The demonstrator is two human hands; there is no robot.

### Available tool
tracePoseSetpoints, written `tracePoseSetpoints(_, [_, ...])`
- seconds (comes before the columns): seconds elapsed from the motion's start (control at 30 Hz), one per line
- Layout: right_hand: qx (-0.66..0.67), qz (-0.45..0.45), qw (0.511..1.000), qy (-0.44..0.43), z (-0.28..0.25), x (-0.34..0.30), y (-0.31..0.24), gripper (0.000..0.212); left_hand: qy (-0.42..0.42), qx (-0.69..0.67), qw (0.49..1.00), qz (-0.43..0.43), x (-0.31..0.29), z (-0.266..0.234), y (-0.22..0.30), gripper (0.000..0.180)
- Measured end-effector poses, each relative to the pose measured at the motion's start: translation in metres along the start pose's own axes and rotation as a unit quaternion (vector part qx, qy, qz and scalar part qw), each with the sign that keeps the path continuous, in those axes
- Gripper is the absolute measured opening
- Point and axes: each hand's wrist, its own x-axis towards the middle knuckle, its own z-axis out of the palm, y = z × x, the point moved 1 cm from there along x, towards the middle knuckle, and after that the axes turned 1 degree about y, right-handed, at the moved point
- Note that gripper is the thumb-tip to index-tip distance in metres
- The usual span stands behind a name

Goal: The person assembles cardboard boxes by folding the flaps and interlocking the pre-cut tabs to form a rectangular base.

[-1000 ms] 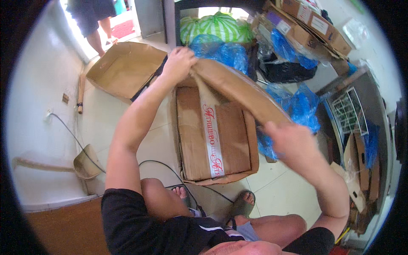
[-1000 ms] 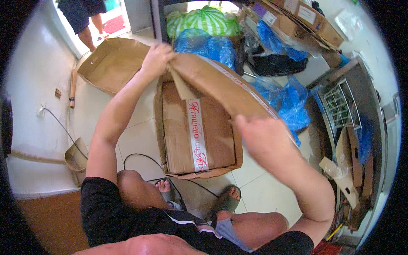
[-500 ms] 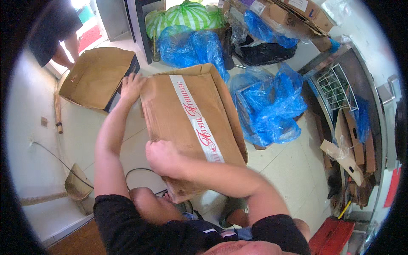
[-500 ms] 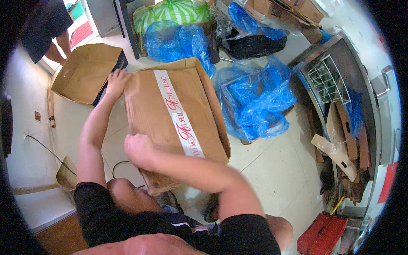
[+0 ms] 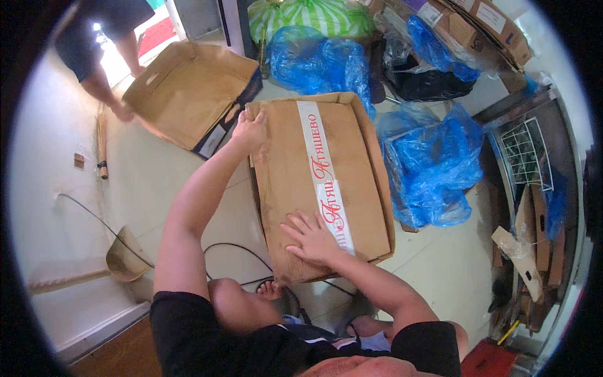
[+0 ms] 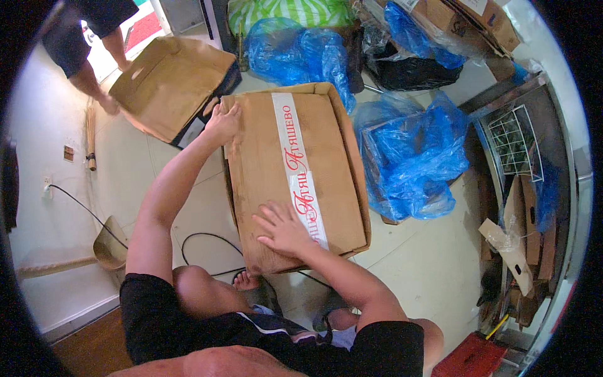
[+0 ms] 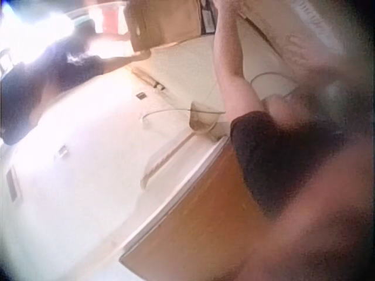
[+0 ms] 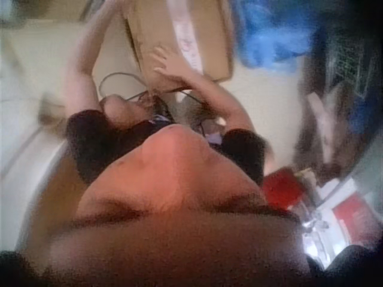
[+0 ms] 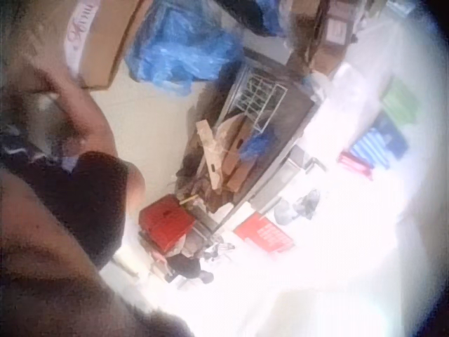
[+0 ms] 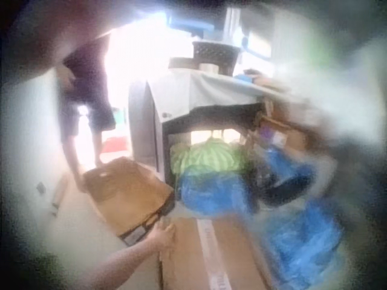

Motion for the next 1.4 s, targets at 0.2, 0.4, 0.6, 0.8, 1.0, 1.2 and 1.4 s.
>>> tracePoseSetpoints(0.2, [-0.074, 0.037, 0.996, 0.009, 0.051, 0.007, 0.064, 0.077, -0.056, -0.006, 0.996, -0.072, -0.004, 0.046, 0.066, 0.080])
tracePoseSetpoints(0.4, [-0.001, -0.049, 0.999, -0.019, 0.043, -0.016, 0.047, 0.075, -0.015, -0.042, 0.996, -0.078, 0.011, -0.003, 0.111, 0.084])
tracePoseSetpoints(0.6, [0.024, -0.072, 0.997, -0.026, 0.082, -0.018, 0.049, 0.073, 0.062, -0.119, 0.989, -0.061, 0.043, 0.082, 0.094, 0.085])
tracePoseSetpoints(0.8, [-0.083, 0.074, 0.985, 0.128, 0.024, 0.000, 0.088, 0.074, 0.056, -0.109, 0.990, -0.063, 0.046, 0.086, 0.084, 0.086])
tracePoseSetpoints(1.0, [-0.034, 0.293, 0.951, 0.096, 0.034, 0.004, 0.165, 0.078, 0.002, -0.129, 0.986, -0.101, 0.048, 0.077, 0.131, 0.089])
tracePoseSetpoints(1.2, [-0.003, 0.105, 0.990, 0.094, -0.094, -0.058, 0.219, 0.085, -0.110, -0.169, 0.978, -0.062, 0.002, 0.077, 0.164, 0.102])
tracePoseSetpoints(1.4, [0.078, 0.541, 0.818, 0.177, -0.117, -0.154, 0.304, 0.133, -0.122, -0.323, 0.938, -0.011, -0.053, 0.049, 0.168, 0.103])
